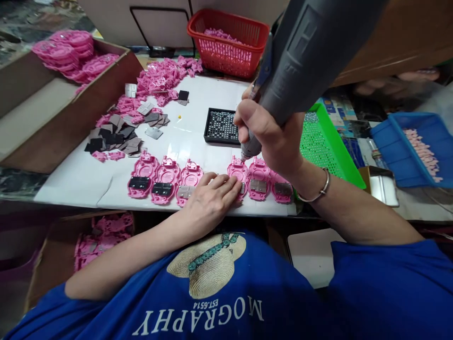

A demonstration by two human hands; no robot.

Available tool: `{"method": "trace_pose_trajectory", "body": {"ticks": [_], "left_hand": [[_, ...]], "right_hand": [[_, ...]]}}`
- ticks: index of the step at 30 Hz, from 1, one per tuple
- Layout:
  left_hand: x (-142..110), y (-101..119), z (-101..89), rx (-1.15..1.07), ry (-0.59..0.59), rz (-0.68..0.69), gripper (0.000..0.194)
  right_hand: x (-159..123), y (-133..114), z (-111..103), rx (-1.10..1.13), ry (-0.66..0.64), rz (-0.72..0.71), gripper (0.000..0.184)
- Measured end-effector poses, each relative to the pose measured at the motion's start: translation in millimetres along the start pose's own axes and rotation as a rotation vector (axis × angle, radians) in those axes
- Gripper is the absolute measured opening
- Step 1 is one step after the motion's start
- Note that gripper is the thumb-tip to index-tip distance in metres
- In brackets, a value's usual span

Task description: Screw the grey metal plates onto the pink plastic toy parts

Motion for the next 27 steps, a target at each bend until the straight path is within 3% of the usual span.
{"method": "trace_pose_trajectory", "body": {"ticks": [6,12,15,18,23,27], "left_hand": [[2.7,1.6,-3.3,0.002,-0.052,0.003,0.031],[-3.5,-4.6,-1.8,-0.024,-0.025,0.004,0.031],[-4.5,-7.8,-4.3,-0.048,0.015,0.006,0.029],[9.8,-2.5,-10.3,-0.038,0.049,0.018,0.029],[36.5,11.8,-20.7,0.015,0.082,0.120,0.034],[1.1,3.3,-38.1,0.070,0.114,0.007,0.037]], "right_hand": [[-3.9,0.2,3.6,-0.084,-0.045,-0.004,0.035],[6.6,4.5,-1.8,-0.012,-0.008,0.026,0.030],[18.0,-12.7,-9.4,0.042,0.056,-0.109,0.026],[26.9,-32.0,-18.8,0.002,0.116,-0.248,0.018],[27.8,-35.4,-24.5,-0.043,0.134,-0.219,0.016],[25.6,-22.1,-22.6,-0.028,0.136,-0.195,0.019]]}}
Point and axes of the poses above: each hand's wrist, its own x-axis towards the middle knuckle, its own z-axis out of the palm, y = z × x, the point moved 2 cm from there along x, towards the middle knuckle, and after that the axes turned 9 degrees about -x, right-handed, at the moved point
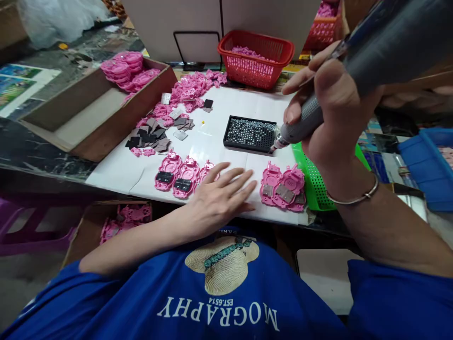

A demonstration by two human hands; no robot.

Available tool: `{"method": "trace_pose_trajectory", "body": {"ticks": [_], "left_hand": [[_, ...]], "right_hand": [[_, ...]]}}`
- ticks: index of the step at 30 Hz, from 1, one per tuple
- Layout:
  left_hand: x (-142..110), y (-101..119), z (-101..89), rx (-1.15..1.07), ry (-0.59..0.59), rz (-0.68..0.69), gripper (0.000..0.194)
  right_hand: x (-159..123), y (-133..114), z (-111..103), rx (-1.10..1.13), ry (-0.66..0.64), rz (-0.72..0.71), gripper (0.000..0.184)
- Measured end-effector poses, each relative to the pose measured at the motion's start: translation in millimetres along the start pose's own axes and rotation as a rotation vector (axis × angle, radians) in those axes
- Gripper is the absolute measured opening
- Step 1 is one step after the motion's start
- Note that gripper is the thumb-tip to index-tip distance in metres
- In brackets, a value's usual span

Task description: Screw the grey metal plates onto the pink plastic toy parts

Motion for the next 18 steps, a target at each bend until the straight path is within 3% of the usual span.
{"method": "trace_pose_trajectory", "body": {"ticks": [3,7,10,18], "left_hand": [[-41.7,-16.0,-16.2,0.087,-0.078,-0.148,0.036],[-69.2,-29.6,-19.4,0.173,-0.193,-0.146,0.027],[-64.2,-28.3,-10.6,0.148,-0.205,-0.106,0.030],[-18.9,-7.4,19.0,0.025,-0.195,0.003,0.034]], "right_hand": [[3.0,10.7,3.0,0.023,0.004,0.019,0.018],[12.1,24.2,9.9,-0.007,-0.003,0.045,0.017],[17.7,35.7,13.8,-0.039,0.011,0.036,0.020],[28.8,62.1,11.5,-0.053,0.046,-0.003,0.024]]}}
Point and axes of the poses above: each hand's wrist, its own x-axis towards the middle knuckle, its own z-axis out of the palm, y = z × x, the point moved 2 cm from there along x, towards the middle knuckle, and after that the axes turned 9 degrees about -x, right-handed, at the moved point
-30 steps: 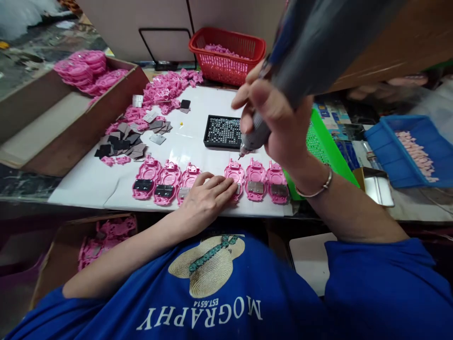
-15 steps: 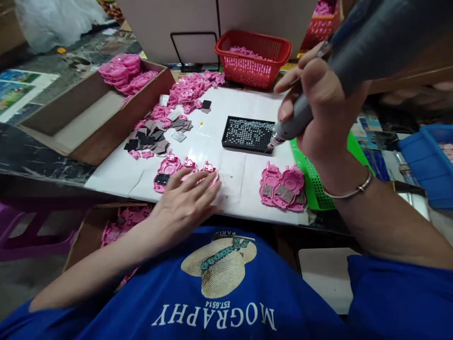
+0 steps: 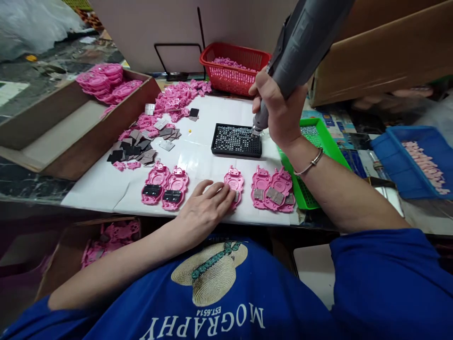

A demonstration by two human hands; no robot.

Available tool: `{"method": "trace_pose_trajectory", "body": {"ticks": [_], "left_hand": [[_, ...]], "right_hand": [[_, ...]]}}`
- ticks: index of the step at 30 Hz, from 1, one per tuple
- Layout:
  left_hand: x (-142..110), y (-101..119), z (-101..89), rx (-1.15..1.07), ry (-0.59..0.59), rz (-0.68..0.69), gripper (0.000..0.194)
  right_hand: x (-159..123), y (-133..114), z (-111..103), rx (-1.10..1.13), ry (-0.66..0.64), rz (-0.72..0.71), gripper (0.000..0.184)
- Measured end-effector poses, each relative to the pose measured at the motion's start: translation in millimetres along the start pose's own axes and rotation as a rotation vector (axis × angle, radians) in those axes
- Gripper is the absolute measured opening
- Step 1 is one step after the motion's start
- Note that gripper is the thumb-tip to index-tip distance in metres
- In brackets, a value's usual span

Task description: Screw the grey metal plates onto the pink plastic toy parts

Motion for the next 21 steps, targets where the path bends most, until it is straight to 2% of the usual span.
{"method": "trace_pose_trajectory", "body": {"ticks": [3,7,14,21], "left_hand": [[10.1,4.3,8.7,-0.022,0.008,0.021,0.037],[11.4,4.5,16.7,-0.075,0.097,0.000,0.036],[10.1,2.9,18.1,-0.134,0.190,-0.004,0.034],[10.0,2.6,19.5,-0.153,0.196,-0.004,0.035]], "right_hand": [[5.9,6.0,-2.5,-0.052,0.032,0.021,0.027],[9.5,13.9,-5.3,-0.090,0.037,0.065,0.028],[7.3,21.7,-8.6,-0.154,0.081,0.066,0.030],[7.8,25.7,-8.0,-0.068,0.007,0.054,0.028]]}}
Point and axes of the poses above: each hand's wrist, its own x-axis towards the middle knuckle, its own z-axis out of the palm, y = z × x, the point moved 2 cm from there along x, towards the middle knuckle, and after that the axes turned 9 degrees about -x, right-handed, at the moved point
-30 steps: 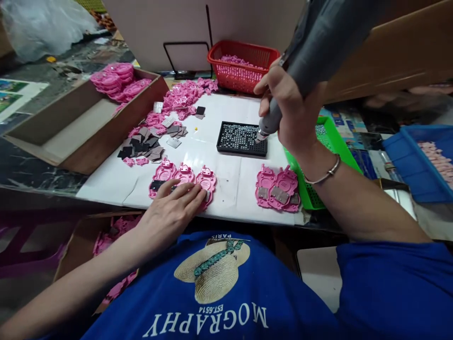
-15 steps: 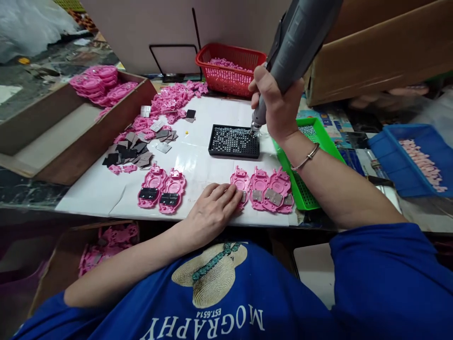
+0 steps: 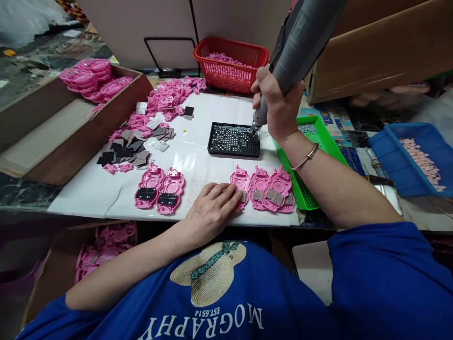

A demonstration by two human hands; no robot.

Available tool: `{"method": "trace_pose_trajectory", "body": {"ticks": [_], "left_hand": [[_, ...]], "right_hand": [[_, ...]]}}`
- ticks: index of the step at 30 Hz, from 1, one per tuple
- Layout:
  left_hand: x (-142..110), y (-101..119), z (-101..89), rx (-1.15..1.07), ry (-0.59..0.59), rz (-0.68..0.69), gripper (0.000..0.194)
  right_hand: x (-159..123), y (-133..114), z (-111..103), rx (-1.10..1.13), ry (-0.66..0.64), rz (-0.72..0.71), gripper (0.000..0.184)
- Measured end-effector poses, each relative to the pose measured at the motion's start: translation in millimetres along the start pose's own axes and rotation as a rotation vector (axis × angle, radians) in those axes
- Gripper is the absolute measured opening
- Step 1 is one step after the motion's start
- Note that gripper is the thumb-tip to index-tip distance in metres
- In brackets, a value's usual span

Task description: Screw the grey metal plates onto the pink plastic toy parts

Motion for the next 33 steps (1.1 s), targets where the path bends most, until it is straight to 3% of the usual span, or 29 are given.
{"method": "trace_pose_trajectory", "body": {"ticks": [4,12,18,21,25,29,33], "left_hand": [[-0.1,-0.3,0.1,-0.003,0.007,-0.003,0.034],[-0.2,-1.6,5.9,-0.018,0.070,-0.002,0.033],[0.1,-1.9,6.8,-0.008,0.067,-0.008,0.032],[0.7,-1.9,6.4,-0.008,0.059,-0.006,0.032],[1.2,-1.2,5.6,-0.010,0.064,-0.006,0.032],[1.3,-0.8,5.3,-0.016,0.072,-0.012,0.033],[1.0,-1.1,5.5,-0.018,0.079,-0.007,0.033]], "right_hand": [[-0.4,1.2,-0.7,-0.022,0.039,-0.027,0.028],[-0.5,3.6,-1.1,-0.125,-0.003,-0.018,0.036],[2.4,-23.2,2.0,0.027,0.031,-0.037,0.025],[-10.7,-49.2,7.0,0.133,0.007,-0.039,0.022],[-42.3,-74.6,14.3,0.172,-0.135,0.011,0.023],[-63.9,-75.7,15.6,0.209,-0.214,0.062,0.021],[-67.0,-68.0,13.9,0.212,-0.200,0.060,0.020]]}}
Point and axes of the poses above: each hand's wrist, its own x-axis towards the middle knuckle, its own z-axis out of the palm, y = z × x, the point moved 2 cm from there along x, towards the middle knuckle, and after that the axes turned 9 degrees about -x, right-handed, at the moved point
